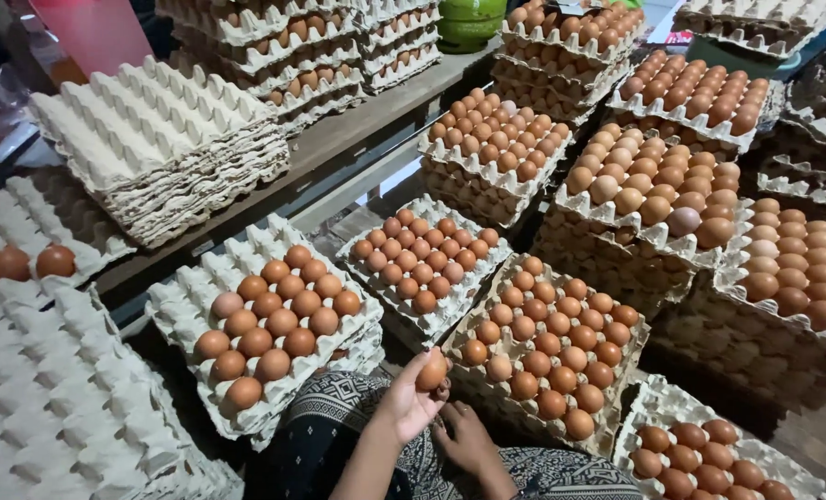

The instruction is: Sorting and transferring eggs between cardboard trays

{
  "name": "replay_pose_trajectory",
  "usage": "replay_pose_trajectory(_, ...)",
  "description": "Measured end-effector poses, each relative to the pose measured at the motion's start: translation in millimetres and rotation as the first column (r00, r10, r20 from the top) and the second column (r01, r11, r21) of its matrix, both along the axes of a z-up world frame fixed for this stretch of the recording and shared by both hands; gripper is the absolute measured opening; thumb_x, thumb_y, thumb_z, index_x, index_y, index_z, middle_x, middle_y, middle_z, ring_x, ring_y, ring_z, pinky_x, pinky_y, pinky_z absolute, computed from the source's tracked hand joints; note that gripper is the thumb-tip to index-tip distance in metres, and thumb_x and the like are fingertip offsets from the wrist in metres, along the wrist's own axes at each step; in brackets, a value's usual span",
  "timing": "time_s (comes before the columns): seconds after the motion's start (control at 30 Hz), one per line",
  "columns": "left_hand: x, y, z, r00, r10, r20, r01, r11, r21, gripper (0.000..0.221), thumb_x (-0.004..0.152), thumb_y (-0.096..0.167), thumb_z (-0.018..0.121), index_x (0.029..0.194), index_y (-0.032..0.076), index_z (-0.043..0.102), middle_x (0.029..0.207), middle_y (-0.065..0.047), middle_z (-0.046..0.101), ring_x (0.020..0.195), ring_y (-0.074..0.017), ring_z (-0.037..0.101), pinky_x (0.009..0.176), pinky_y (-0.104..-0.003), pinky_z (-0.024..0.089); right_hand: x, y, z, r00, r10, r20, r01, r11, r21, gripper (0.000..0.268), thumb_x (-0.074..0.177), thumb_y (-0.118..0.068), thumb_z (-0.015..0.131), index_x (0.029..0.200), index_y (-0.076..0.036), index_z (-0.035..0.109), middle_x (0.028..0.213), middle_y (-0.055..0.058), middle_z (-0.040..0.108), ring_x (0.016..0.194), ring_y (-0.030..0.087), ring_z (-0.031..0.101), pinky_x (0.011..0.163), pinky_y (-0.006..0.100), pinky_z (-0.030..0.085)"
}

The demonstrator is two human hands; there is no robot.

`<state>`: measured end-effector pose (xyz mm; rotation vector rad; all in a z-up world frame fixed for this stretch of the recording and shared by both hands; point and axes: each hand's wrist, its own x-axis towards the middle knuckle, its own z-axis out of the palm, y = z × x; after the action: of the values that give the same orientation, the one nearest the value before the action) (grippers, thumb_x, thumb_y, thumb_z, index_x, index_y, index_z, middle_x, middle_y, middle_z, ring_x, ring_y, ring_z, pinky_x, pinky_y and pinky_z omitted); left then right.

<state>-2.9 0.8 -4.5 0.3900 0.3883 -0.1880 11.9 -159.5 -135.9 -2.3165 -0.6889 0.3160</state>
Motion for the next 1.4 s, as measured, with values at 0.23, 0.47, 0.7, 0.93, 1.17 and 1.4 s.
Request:
replay_pose_trajectory(0.23, -0.4, -0.4, -0.4, 0.998, 0.001, -0.063, -0.004, 0.999, -0.043, 0.045, 0.094, 0.040, 0.058, 0.119, 0.002, 0.053, 0.102, -0.013, 0.059, 0.074, -0.0166, 0.051, 0.062, -0.024, 0.045, 2.1, -1.3, -20.8, 0.999, -0.028, -0.046, 0.016, 0.971, -0.237, 0.051, 0.092, -0.050, 0.042, 0.128, -0.016, 0.056, 0.121, 0.012, 0.058, 0.105, 0.032, 0.053, 0.091, 0.042, 0.042)
replay_pose_trajectory(0.47, 3.0, 0.3, -1.5, 0.997, -0.004, -0.073, -0.004, 0.993, -0.114, 0.037, 0.100, 0.040, 0.045, 0.122, 0.012, 0.053, 0.104, -0.012, 0.060, 0.069, -0.0179, 0.049, 0.056, -0.027, 0.041, -4.7, -1.3, -9.1, 0.994, -0.049, -0.097, 0.025, 0.972, -0.234, 0.051, 0.093, -0.049, 0.039, 0.127, -0.015, 0.056, 0.122, 0.011, 0.059, 0.109, 0.031, 0.052, 0.095, 0.042, 0.040)
replay_pose_trajectory(0.7, 1.1, 6.7, 33.1, 0.978, -0.028, 0.207, 0.051, 0.993, -0.106, 0.055, 0.088, 0.014, 0.046, 0.143, 0.015, 0.043, 0.121, -0.018, 0.054, 0.090, -0.0220, 0.054, 0.075, -0.028, 0.046, -6.7, -1.4, -3.0, 0.996, -0.050, -0.076, 0.032, 0.975, -0.219, 0.045, 0.093, -0.046, 0.043, 0.121, -0.015, 0.058, 0.116, 0.010, 0.061, 0.106, 0.030, 0.054, 0.094, 0.041, 0.042)
replay_pose_trajectory(0.93, 27.4, 16.3, 10.8, 0.984, -0.024, 0.178, -0.008, 0.984, 0.178, 0.058, 0.088, 0.012, 0.057, 0.143, 0.007, 0.042, 0.118, -0.016, 0.053, 0.087, -0.0184, 0.049, 0.077, -0.026, 0.039, -3.0, -0.6, -1.1, 0.992, -0.048, -0.114, 0.018, 0.968, -0.250, 0.053, 0.095, -0.050, 0.039, 0.128, -0.013, 0.055, 0.122, 0.012, 0.060, 0.110, 0.031, 0.054, 0.097, 0.042, 0.042)
replay_pose_trajectory(1.17, 103.8, 46.0, 36.4, 0.952, 0.173, 0.253, -0.256, 0.902, 0.348, 0.041, 0.089, 0.015, 0.063, 0.127, 0.010, 0.048, 0.106, -0.010, 0.053, 0.078, -0.0141, 0.050, 0.063, -0.022, 0.042, 5.5, 0.0, -25.9, 0.996, -0.039, -0.078, 0.019, 0.970, -0.243, 0.045, 0.092, -0.047, 0.044, 0.123, -0.018, 0.058, 0.119, 0.008, 0.061, 0.107, 0.032, 0.055, 0.091, 0.044, 0.044)
replay_pose_trajectory(1.4, 202.6, 81.3, 88.1, 0.925, 0.152, 0.349, -0.372, 0.553, 0.745, 0.056, 0.088, 0.023, 0.063, 0.140, 0.012, 0.044, 0.105, -0.007, 0.056, 0.073, -0.0086, 0.049, 0.062, -0.019, 0.042, 19.7, 4.8, -54.4, 0.992, -0.046, -0.121, 0.012, 0.964, -0.265, 0.039, 0.093, -0.048, 0.043, 0.117, -0.022, 0.060, 0.110, 0.006, 0.064, 0.102, 0.033, 0.058, 0.089, 0.044, 0.047)
